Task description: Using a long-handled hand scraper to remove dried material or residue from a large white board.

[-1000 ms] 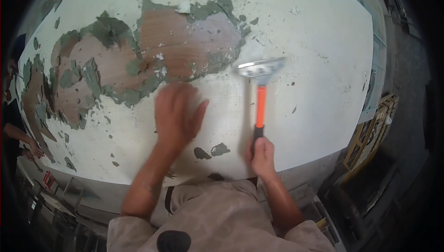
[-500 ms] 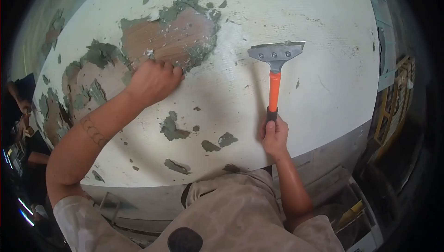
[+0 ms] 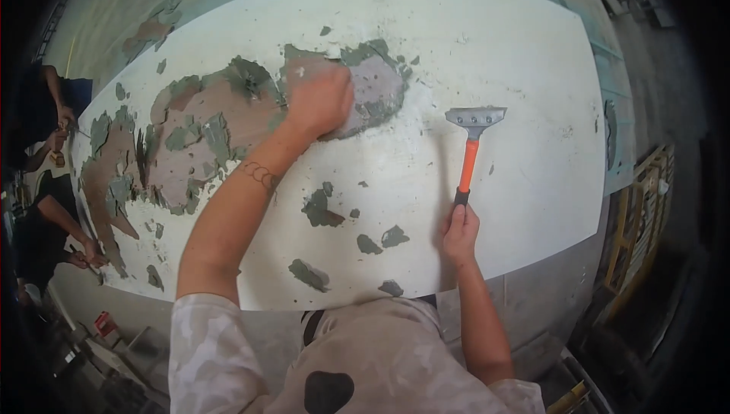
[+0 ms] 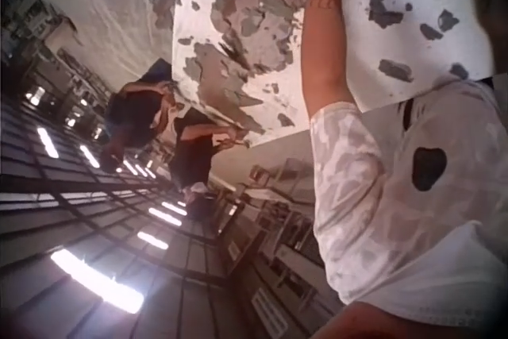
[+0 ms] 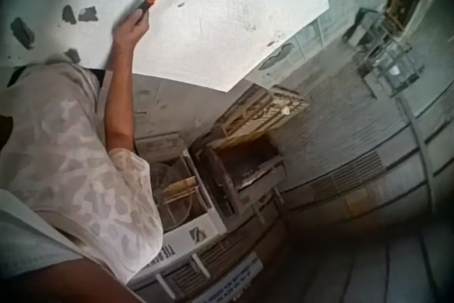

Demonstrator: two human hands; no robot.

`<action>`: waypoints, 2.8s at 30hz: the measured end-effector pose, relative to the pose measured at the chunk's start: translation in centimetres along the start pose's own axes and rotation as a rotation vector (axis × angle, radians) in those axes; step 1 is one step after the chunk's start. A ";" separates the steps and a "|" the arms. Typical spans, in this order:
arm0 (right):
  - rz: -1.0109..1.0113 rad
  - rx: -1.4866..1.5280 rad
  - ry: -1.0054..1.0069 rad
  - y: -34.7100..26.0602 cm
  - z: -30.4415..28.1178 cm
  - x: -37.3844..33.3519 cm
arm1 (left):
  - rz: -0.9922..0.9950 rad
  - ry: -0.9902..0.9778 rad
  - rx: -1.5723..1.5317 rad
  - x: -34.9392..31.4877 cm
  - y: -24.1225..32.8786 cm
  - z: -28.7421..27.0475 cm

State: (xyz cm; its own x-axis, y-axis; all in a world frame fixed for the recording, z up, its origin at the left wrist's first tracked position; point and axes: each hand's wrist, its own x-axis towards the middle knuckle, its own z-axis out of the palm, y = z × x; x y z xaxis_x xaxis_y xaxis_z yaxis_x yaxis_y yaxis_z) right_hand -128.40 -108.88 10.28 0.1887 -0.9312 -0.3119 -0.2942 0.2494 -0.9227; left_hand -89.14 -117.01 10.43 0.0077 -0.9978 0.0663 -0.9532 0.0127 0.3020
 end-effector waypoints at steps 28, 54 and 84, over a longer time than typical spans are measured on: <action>0.000 0.032 -0.027 -0.4 -0.2 -0.2 | -0.237 0.090 0.006 4.8 -11.6 -2.3; -0.041 0.000 0.010 0.4 -0.4 -0.2 | 0.060 -0.500 0.464 7.7 -11.9 -7.0; -0.129 -0.088 0.009 1.4 -0.8 -0.1 | 0.017 -0.242 -0.100 2.1 -9.6 -7.0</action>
State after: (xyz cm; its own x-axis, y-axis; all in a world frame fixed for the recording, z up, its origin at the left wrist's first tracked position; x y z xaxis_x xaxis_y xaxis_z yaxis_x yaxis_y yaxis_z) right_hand -129.53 -108.64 9.21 0.2222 -0.9564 -0.1894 -0.3491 0.1033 -0.9314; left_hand -77.87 -118.81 14.36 -0.0921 -0.9837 -0.1541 -0.9180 0.0240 0.3958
